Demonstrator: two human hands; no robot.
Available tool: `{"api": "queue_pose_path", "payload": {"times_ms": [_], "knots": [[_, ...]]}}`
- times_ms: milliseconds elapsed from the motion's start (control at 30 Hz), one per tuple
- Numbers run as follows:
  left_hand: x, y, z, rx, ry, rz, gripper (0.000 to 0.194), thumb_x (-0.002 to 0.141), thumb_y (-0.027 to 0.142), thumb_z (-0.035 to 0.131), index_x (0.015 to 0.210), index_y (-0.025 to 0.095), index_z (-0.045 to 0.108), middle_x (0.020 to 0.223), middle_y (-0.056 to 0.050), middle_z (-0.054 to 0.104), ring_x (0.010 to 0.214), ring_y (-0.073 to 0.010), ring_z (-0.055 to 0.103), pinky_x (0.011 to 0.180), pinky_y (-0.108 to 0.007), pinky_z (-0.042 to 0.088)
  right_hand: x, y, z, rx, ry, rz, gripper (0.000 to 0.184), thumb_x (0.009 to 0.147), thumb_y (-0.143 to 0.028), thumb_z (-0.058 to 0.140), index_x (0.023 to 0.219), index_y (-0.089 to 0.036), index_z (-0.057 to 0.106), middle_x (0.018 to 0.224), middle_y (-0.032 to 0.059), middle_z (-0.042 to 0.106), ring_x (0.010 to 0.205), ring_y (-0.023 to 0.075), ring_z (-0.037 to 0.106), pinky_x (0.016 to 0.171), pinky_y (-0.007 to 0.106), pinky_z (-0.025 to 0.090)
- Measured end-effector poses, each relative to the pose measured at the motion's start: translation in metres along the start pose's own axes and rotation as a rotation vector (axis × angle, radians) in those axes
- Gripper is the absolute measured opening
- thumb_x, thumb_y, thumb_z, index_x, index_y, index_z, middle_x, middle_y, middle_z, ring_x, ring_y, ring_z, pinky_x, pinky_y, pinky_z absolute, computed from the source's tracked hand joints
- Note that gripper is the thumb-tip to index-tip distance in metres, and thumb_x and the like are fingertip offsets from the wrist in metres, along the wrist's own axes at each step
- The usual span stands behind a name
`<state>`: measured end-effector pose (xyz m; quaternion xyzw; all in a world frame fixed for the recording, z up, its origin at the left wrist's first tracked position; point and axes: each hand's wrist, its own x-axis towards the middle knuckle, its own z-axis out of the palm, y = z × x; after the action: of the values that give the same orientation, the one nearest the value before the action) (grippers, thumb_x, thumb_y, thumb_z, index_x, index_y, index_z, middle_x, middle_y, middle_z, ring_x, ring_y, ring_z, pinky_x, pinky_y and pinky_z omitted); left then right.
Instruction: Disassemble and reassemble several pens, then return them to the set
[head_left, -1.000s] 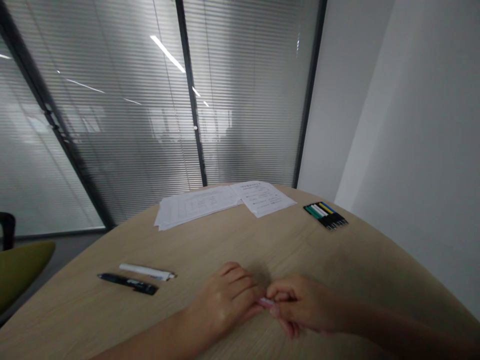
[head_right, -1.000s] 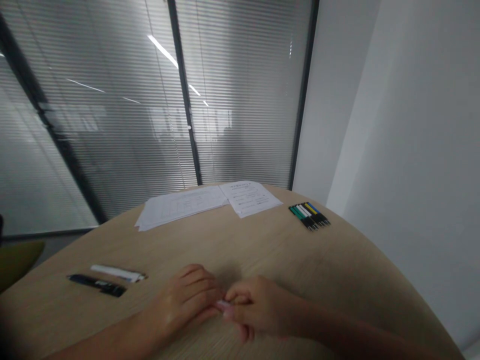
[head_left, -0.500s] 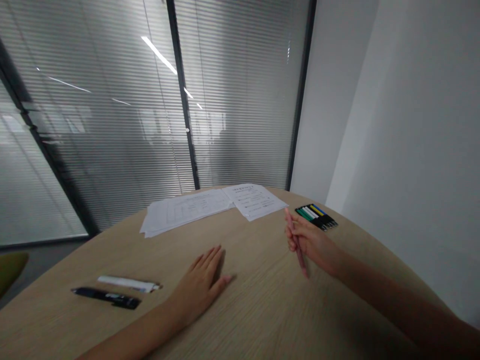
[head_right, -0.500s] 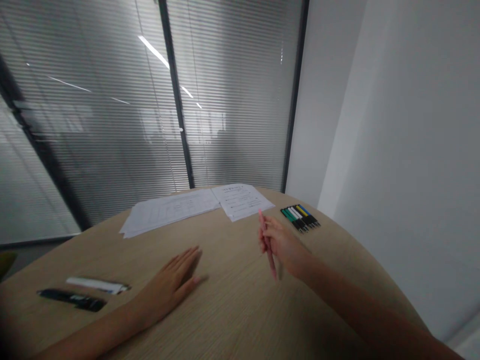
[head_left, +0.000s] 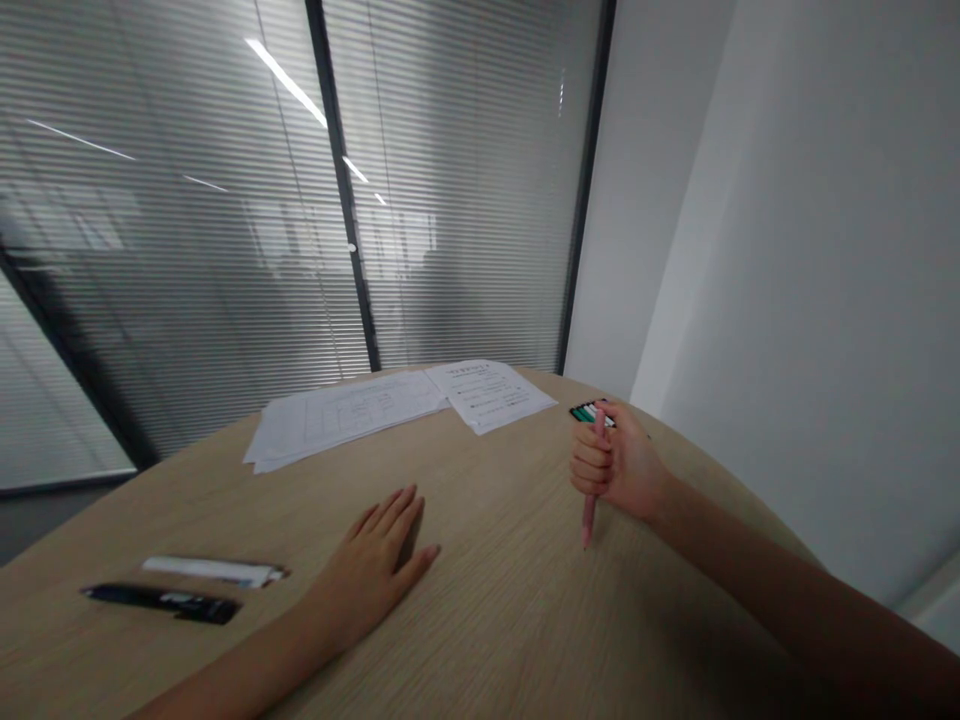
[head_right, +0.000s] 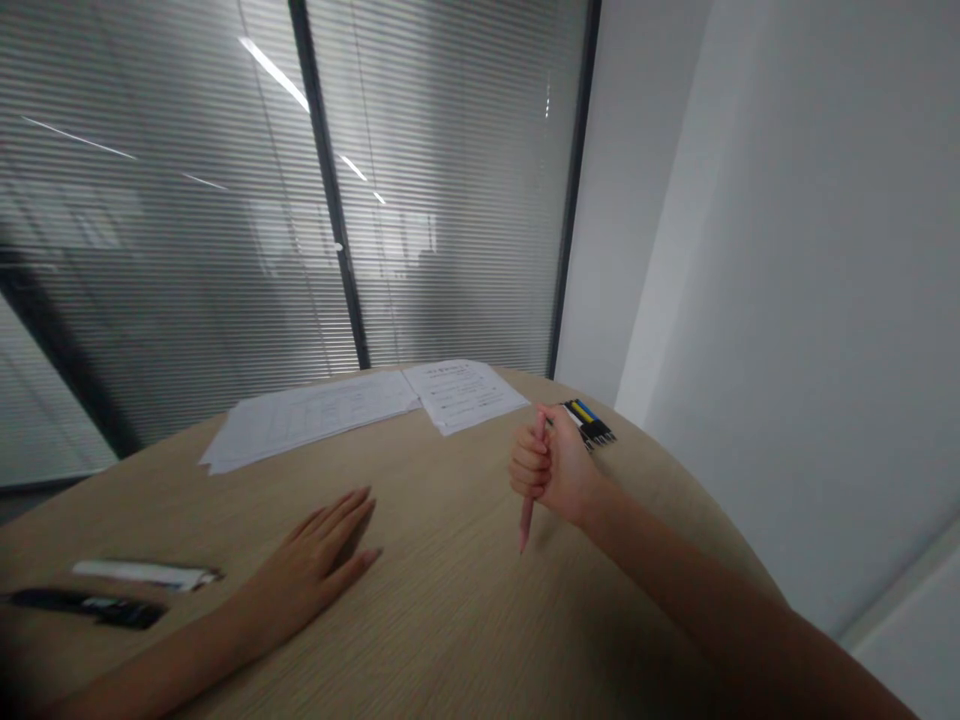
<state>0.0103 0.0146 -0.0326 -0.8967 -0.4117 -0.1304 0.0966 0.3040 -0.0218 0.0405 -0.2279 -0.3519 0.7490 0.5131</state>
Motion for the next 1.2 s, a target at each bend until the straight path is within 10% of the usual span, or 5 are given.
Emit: {"api": "queue_pose_path", "payload": {"times_ms": [1200], "knots": [[0.0037,0.0052,-0.0063,0.025,-0.149,-0.051,0.063,0.082,0.052,0.024,0.125,0.007,0.036,0.133,-0.014,0.031,0.121,-0.0247,0.030,0.098,-0.040,0.028,0.0027,0.0057,-0.0063,0.114,-0.090,-0.041,0.047,0.080,-0.046,0.019,0.041,-0.020,0.018,0.034,-0.0085,0.011,0.028,0.0056,0.009,0.027,0.018,0.016]]}}
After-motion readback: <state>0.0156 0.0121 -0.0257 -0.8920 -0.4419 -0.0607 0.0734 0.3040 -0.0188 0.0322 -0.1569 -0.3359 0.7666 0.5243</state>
